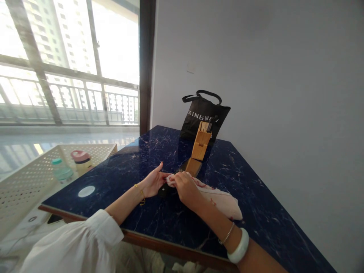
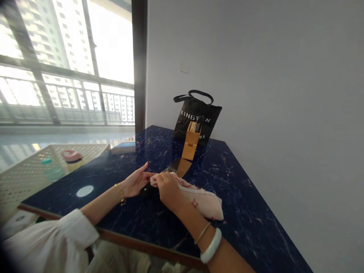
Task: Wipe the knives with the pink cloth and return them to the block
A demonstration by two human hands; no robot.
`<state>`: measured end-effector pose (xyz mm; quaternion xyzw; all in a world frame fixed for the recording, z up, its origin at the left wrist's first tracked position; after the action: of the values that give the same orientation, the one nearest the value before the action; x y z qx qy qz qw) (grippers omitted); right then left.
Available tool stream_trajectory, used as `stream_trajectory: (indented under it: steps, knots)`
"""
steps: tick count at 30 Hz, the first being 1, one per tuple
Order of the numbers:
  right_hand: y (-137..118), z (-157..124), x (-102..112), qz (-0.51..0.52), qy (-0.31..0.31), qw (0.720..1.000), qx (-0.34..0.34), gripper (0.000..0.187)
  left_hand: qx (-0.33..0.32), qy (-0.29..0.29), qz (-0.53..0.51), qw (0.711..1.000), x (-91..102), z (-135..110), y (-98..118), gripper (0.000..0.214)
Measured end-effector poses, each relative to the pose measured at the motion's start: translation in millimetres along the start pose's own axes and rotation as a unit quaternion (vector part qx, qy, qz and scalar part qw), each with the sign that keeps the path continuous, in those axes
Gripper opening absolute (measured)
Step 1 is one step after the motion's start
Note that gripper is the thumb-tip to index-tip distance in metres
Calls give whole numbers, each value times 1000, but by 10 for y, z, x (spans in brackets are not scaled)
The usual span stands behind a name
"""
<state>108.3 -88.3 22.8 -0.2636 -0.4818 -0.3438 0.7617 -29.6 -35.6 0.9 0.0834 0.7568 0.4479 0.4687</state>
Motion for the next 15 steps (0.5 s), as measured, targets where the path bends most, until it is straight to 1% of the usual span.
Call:
stream_trajectory:
  steps: [3, 5, 6, 8, 12, 15]
  knots:
    - [-220, -6, -4, 19, -23, 998, 47, 20, 12, 22, -13, 1000, 2, -7, -12, 69]
    - [-281, -7, -5, 28, -36, 997, 62, 20, 23, 22, -13, 999, -6, -7, -13, 69]
    - [-272, -1, -10, 32, -37, 997, 59, 20, 24, 20, -9, 999, -11, -6, -13, 68]
    - [-175, 31, -30, 39, -31, 998, 37, 20, 16, 18, 10, 1000, -23, -4, -15, 67]
    - [191, 119, -97, 45, -3, 999, -27, 19, -9, 18, 44, 999, -45, -5, -30, 65]
    - [451, 167, -152, 49, -1, 997, -52, 16, -19, 37, 59, 997, -61, -13, -56, 53]
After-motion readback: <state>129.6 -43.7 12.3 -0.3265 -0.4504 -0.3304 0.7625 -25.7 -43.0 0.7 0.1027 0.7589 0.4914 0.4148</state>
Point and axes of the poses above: each hand's wrist, its own z-axis towards the middle knuckle, its own x-axis out of the back of the hand, y = z × x, the point moved 2 cm from there along z, towards the middle knuckle, and after that the axes turned 5 degrees about -y, right-handed, at the moved point
